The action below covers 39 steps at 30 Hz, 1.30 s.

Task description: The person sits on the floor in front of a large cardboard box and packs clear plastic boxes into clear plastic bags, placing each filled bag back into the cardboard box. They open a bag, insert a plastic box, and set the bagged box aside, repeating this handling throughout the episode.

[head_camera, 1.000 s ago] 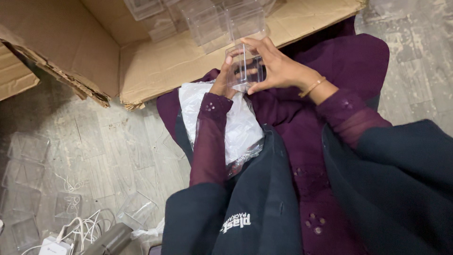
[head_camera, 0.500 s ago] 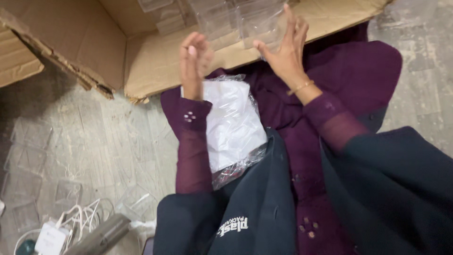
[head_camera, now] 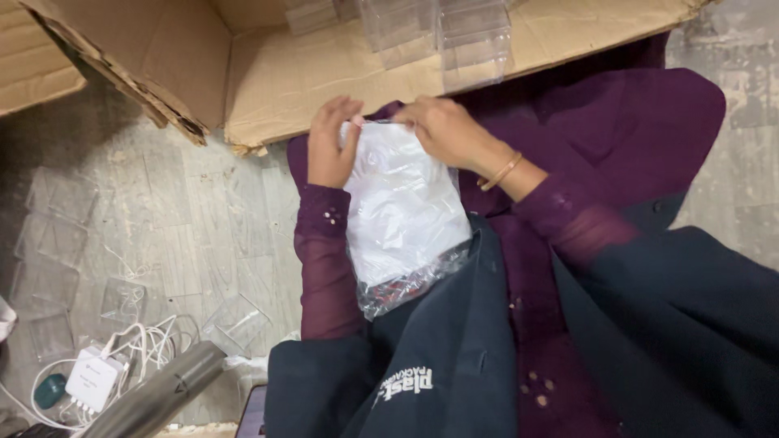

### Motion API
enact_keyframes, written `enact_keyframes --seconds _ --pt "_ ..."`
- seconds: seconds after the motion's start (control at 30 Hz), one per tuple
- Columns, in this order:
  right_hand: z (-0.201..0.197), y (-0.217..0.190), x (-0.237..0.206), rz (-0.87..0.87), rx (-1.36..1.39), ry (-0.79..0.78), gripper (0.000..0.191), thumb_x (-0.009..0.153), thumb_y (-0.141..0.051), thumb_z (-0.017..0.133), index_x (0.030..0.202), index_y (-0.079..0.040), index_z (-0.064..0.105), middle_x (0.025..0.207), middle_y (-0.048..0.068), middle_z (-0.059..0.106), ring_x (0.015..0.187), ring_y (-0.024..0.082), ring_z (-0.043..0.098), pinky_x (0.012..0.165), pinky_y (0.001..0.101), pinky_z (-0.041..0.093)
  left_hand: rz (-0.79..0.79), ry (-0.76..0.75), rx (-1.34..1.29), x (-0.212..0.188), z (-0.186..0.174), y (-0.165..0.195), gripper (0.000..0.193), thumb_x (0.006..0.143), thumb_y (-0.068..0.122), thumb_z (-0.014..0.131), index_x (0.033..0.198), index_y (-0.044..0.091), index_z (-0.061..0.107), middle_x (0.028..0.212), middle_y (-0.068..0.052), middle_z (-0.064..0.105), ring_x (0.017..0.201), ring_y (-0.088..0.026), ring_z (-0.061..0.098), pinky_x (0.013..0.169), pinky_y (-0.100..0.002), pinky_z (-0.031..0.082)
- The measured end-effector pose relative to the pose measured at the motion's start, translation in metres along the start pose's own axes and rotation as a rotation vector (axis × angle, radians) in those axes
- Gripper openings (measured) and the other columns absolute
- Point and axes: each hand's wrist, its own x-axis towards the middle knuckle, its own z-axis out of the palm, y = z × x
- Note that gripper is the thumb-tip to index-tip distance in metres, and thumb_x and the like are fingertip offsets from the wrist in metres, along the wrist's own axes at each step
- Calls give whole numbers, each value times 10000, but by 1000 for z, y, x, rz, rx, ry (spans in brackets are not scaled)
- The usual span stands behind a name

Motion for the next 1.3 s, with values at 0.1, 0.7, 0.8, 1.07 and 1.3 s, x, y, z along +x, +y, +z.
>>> enact_keyframes --seconds 0.1,0.7,0.8,1.07,1.3 --pt "8 -7 3 43 -43 -64 218 863 28 583 971 -63 750 957 141 717 929 335 696 844 439 549 0 -101 131 4 0 2 202 965 251 693 1068 86 745 1384 -106 601 1358 -330 484 1094 -607 272" --pt "50 -20 -18 9 -377 200 112 884 -106 743 923 -31 669 974 113 563 904 296 611 777 426 514 49 -165 83 -4 5 -3 324 906 246 783 687 101 593 1339 -5 648 1421 -276 473 1186 -716 109" --pt "51 -18 -21 -32 -334 269 231 845 -119 735 1030 5 674 1020 133 562 888 302 593 750 426 507 57 -177 87 -3 8 -6 328 904 252 786 684 103 594 1335 -7 647 1414 -272 481 1183 -718 121" --pt "44 -23 -15 -25 -413 193 140 854 -110 765 882 -49 643 962 96 558 889 282 594 753 419 508 86 -185 58 6 2 4 263 919 266 777 790 111 609 1351 -10 645 1405 -279 494 1182 -716 127" --pt "12 -33 -15 -117 -159 338 178 819 -61 757 919 -53 610 999 110 596 945 319 602 816 399 517 -48 -393 -62 19 -9 35 423 884 332 775 1211 126 603 1228 15 707 1231 -194 660 1209 -731 35"
